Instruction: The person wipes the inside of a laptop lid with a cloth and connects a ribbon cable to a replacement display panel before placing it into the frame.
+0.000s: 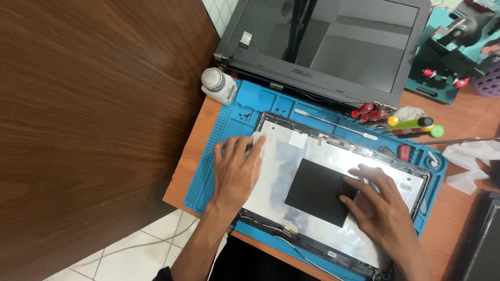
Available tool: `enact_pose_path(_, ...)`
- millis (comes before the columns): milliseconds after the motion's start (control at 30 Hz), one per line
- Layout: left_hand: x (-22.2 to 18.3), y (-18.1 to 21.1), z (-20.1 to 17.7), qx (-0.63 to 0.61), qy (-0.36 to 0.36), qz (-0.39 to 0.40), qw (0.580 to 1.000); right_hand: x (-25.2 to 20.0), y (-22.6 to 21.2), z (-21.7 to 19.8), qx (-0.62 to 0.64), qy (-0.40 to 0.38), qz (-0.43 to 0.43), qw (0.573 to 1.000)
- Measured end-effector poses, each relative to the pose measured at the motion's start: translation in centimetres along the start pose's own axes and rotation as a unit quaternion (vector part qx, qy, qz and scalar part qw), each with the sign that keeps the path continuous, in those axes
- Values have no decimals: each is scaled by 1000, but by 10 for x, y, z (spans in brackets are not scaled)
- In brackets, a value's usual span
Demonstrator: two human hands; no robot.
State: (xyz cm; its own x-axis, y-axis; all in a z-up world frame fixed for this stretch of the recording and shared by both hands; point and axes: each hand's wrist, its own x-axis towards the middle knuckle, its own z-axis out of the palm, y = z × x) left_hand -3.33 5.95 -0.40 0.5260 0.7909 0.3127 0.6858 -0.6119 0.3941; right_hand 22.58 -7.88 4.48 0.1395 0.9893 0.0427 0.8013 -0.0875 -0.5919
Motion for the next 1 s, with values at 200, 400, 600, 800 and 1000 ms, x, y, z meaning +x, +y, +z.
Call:
enact_pose_path(200,-39,10,-11,21,6,-19,1000,0,2,2,-9,-11,18,1000)
enact_pose_path(400,-52,12,-16,6,-7,-33,999,0,2,2,-5,-10,20,1000)
enact_pose_path(600,-10,2,0,21,3,13,1000,1,2,2,-9,0,-4,1000)
enact_pose_path(800,32,-4,11,66,-14,29,997,0,5,3,-13,14,-25,1000)
enact_pose_path(1000,34,-16,-5,-17,-18,52,998,-3,7,5,-20,7,-21,1000)
